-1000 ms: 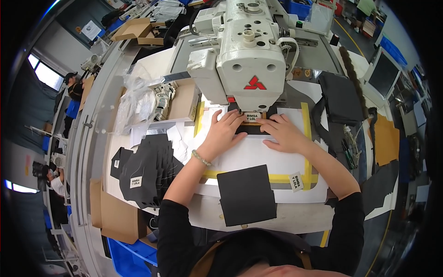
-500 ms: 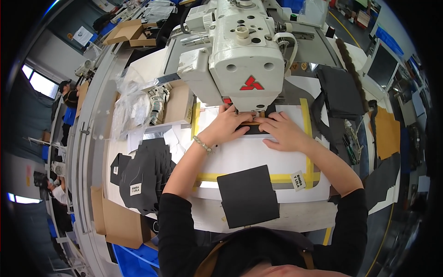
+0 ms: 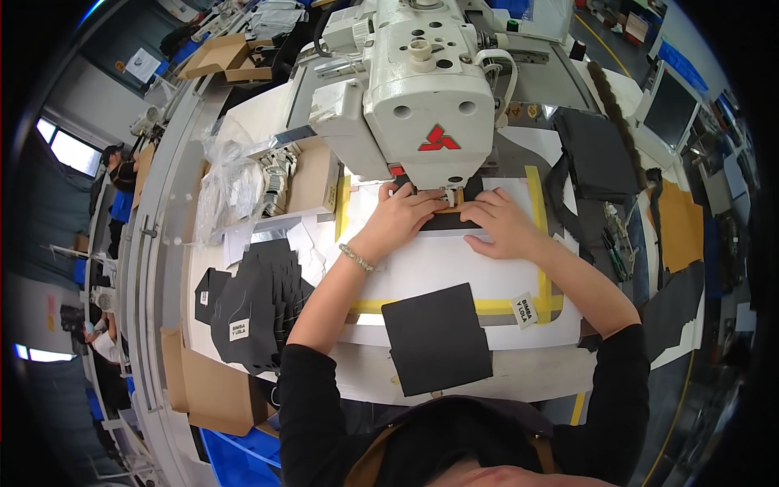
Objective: Attaching identification labels to leather or fabric material pieces using an industrial sewing machine.
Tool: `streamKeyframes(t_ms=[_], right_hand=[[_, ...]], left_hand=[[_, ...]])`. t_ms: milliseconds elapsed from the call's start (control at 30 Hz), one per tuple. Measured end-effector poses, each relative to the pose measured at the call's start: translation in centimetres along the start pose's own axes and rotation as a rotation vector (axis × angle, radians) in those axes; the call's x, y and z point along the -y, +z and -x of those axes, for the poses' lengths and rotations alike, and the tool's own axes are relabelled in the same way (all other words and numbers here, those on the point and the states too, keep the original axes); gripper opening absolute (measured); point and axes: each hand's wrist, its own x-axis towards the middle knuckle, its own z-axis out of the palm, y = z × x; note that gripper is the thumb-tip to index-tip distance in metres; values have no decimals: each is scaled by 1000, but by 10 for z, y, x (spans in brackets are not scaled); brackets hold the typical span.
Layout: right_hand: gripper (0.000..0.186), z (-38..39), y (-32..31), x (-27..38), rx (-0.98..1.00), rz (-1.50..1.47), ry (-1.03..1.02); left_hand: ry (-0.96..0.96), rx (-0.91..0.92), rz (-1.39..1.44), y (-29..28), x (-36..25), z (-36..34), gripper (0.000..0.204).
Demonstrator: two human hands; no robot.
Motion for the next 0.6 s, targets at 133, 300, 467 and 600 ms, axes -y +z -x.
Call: streamKeyframes(t_ms=[133,300,467,600], right_hand=[[33,1,-1,-2,-92,-36,0],[30,3,-1,-2,-137,-16,-47],[31,2,-3,0,-140,-15,-38],[30,1,-3,1,-148,-17,-40]], left_hand=[[27,13,-9,0,0,-4,27],[10,56,-20,-2,-2,-6,27],[-17,97,-20,-6,-3,-8,27],[-14,106,-18,-6,-3,-7,27]])
